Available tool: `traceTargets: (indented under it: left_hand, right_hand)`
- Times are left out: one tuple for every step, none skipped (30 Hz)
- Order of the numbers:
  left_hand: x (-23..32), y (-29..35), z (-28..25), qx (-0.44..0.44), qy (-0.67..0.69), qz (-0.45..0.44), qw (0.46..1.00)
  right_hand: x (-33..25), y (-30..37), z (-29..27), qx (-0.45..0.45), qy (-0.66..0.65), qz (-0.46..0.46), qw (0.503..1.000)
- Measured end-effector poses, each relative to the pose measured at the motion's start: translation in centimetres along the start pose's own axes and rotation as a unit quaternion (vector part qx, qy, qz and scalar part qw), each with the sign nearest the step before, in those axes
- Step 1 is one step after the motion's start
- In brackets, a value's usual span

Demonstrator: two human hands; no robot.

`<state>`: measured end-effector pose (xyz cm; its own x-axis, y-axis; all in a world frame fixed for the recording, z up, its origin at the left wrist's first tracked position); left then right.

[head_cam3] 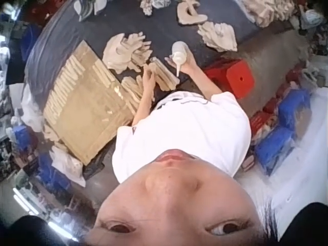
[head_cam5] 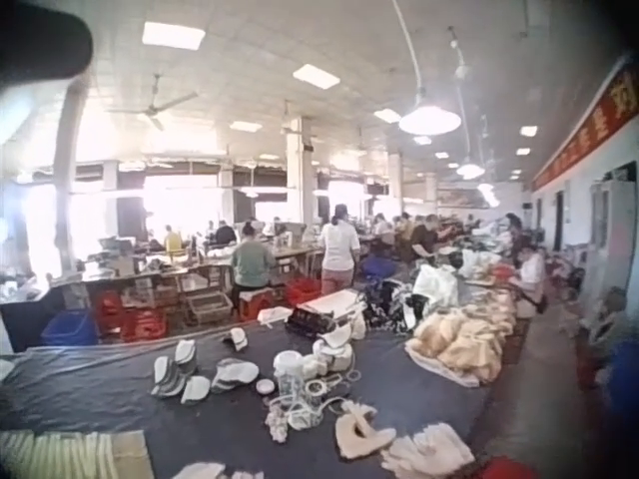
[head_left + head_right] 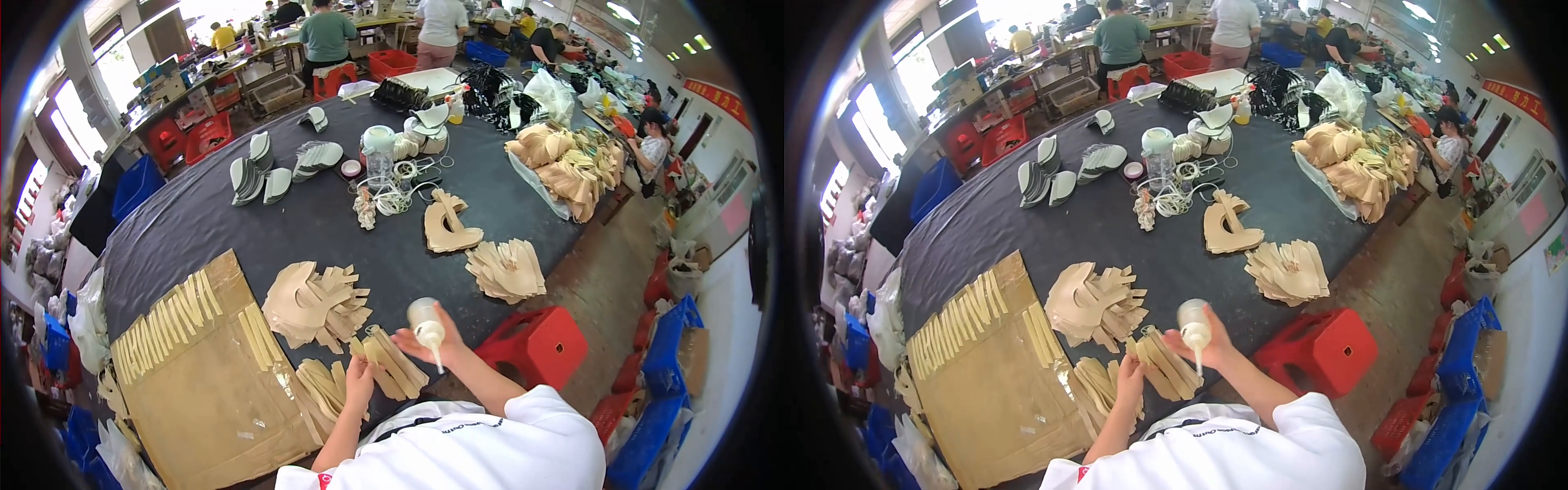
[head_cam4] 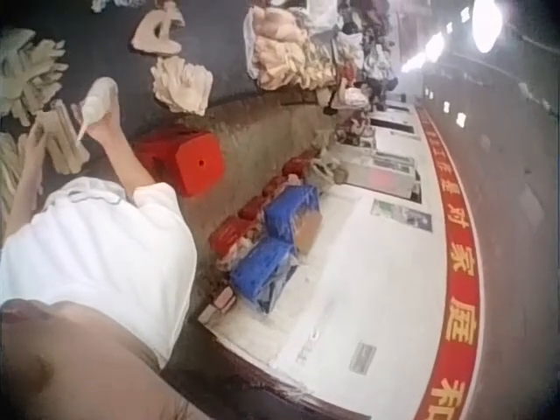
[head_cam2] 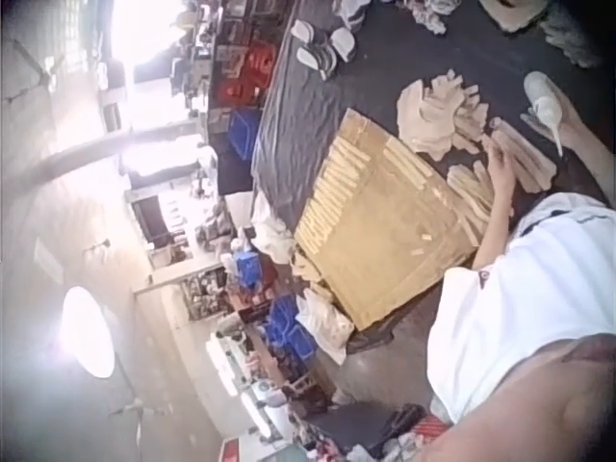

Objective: Apply glue to leather shoe strips and components on a workbench in a factory setting.

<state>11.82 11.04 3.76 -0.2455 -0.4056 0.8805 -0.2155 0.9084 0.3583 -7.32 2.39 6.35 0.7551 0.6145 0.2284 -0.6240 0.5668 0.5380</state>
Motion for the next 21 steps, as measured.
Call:
traceTargets:
  left_hand:
    - [-0.5, 0.7, -0.3, -0.032, 0.161, 0.001, 0.986]
    - [-1.5, 1.1, -0.6, -0.047, 0.211, -0.001, 0.976]
    - [-1.2, 1.7, -1.0, -0.039, 0.211, -0.002, 0.977]
    - [-0.5, 2.6, -1.6, -0.048, 0.252, -0.035, 0.966]
    - [0.2, 3.5, -2.2, -0.058, 0.291, -0.068, 0.953]
    - [0.9, 4.3, -2.6, -0.022, 0.339, -0.055, 0.939]
    - [1.6, 5.0, -3.4, -0.012, 0.339, -0.056, 0.939]
    - [2.4, 5.8, -4.4, 0.023, 0.324, -0.039, 0.945]
    - [3.4, 6.7, -5.2, 0.055, 0.309, -0.023, 0.949]
    - [4.4, 7.4, -6.4, 0.067, 0.333, 0.004, 0.94]
    - [5.2, 8.2, -7.4, 0.076, 0.336, -0.002, 0.939]
    - [5.9, 8.9, -8.4, 0.103, 0.305, 0.029, 0.946]
    - [6.6, 9.3, -9.0, 0.129, 0.272, 0.058, 0.952]
    - [7.2, 9.4, -9.7, 0.145, 0.276, 0.049, 0.949]
    - [7.9, 9.2, -10.3, 0.158, 0.215, 0.058, 0.962]
    - [8.2, 9.3, -11.0, 0.174, 0.153, 0.059, 0.971]
    - [8.6, 9.1, -11.4, 0.182, 0.132, 0.075, 0.971]
    - [9.0, 9.0, -11.8, 0.193, 0.109, 0.089, 0.971]
    - [9.0, 9.0, -12.0, 0.189, 0.122, 0.096, 0.97]
    - [9.6, 8.9, -12.2, 0.184, 0.109, 0.085, 0.973]
    - [9.8, 8.8, -12.5, 0.191, 0.111, 0.076, 0.972]
  right_hand:
    - [0.9, -1.0, -0.3, 0.025, -0.039, 0.072, 0.996]
    - [1.7, -2.5, -1.0, 0.011, -0.003, 0.108, 0.994]
    - [2.2, -4.0, -2.1, -0.004, 0.032, 0.142, 0.989]
    - [2.6, -5.1, -3.2, -0.031, 0.067, 0.152, 0.986]
    - [3.0, -6.0, -4.1, -0.059, 0.101, 0.161, 0.98]
    - [3.2, -6.5, -4.5, -0.028, 0.126, 0.161, 0.978]
    - [3.2, -6.7, -4.9, -0.027, 0.127, 0.171, 0.977]
    - [3.5, -6.4, -4.3, -0.01, 0.151, 0.15, 0.977]
    - [3.5, -6.2, -3.9, 0.008, 0.175, 0.127, 0.976]
    - [3.6, -6.6, -4.2, 0.01, 0.18, 0.12, 0.976]
    - [3.8, -6.8, -4.3, 0.017, 0.182, 0.13, 0.975]
    - [3.9, -6.9, -4.2, 0.011, 0.189, 0.126, 0.974]
    - [4.0, -7.1, -4.1, 0.006, 0.195, 0.124, 0.973]
    - [4.9, -7.0, -2.9, 0.008, 0.166, 0.094, 0.982]
    - [5.4, -7.0, -1.5, -0.033, 0.146, 0.04, 0.988]
    - [6.2, -6.0, 1.0, -0.02, 0.116, 0.004, 0.993]
    - [6.1, -5.4, 3.3, -0.035, 0.153, -0.046, 0.987]
    - [6.9, -4.3, 6.6, -0.036, 0.217, -0.141, 0.965]
    - [6.7, -4.2, 7.9, -0.077, 0.197, -0.149, 0.966]
    - [7.8, -2.3, 10.9, -0.108, 0.214, -0.204, 0.949]
    - [8.3, -1.4, 12.9, -0.134, 0.209, -0.264, 0.932]
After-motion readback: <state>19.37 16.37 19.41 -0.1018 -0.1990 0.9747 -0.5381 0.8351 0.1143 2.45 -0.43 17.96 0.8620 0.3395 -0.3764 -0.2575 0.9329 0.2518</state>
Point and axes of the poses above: each hand's wrist, its own y-axis away from the middle knuckle, its own z-axis out of the palm, x = y × z, the point moved 1 cm from there along -y, towards the middle knuckle, and after that the axes turned 13 degrees about -y, right-handed, at the moved point
